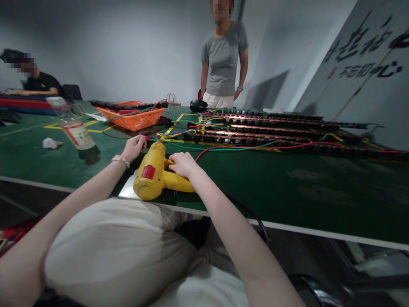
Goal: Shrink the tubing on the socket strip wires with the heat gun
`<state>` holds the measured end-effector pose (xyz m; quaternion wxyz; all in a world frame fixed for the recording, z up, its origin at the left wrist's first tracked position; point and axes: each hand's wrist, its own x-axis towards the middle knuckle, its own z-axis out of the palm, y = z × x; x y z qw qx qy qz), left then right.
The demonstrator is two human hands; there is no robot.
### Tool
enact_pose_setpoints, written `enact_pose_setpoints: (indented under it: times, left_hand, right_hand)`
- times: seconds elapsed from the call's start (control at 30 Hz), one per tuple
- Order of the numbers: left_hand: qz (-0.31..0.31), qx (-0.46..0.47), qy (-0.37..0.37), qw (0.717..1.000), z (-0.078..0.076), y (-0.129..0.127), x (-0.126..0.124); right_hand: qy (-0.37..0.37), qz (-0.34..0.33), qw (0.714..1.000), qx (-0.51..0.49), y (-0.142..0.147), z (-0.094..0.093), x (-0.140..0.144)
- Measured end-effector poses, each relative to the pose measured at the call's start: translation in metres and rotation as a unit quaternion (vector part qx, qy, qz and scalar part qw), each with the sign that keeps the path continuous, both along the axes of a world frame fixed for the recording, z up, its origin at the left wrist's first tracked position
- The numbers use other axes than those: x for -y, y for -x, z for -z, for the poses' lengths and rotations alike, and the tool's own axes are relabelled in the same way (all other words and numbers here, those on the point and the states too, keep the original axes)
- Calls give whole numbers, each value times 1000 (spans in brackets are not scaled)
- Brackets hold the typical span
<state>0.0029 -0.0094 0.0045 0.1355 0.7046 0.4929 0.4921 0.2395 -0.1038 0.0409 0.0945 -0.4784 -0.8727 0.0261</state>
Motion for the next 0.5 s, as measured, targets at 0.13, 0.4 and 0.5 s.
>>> enact_pose_setpoints:
  times: [0.13, 0.4, 0.5]
  left_hand:
    - [7, 14, 6, 1000, 0, 0, 0]
    - [18, 26, 5, 999, 4, 3, -4]
    - [18, 32, 8, 999, 4, 3, -5]
  right_hand:
    - [10, 18, 1000, 5, -18, 3, -2]
    - [31, 39, 998, -36, -58, 9, 3]
    - [56, 48, 996, -47, -74, 10, 6]
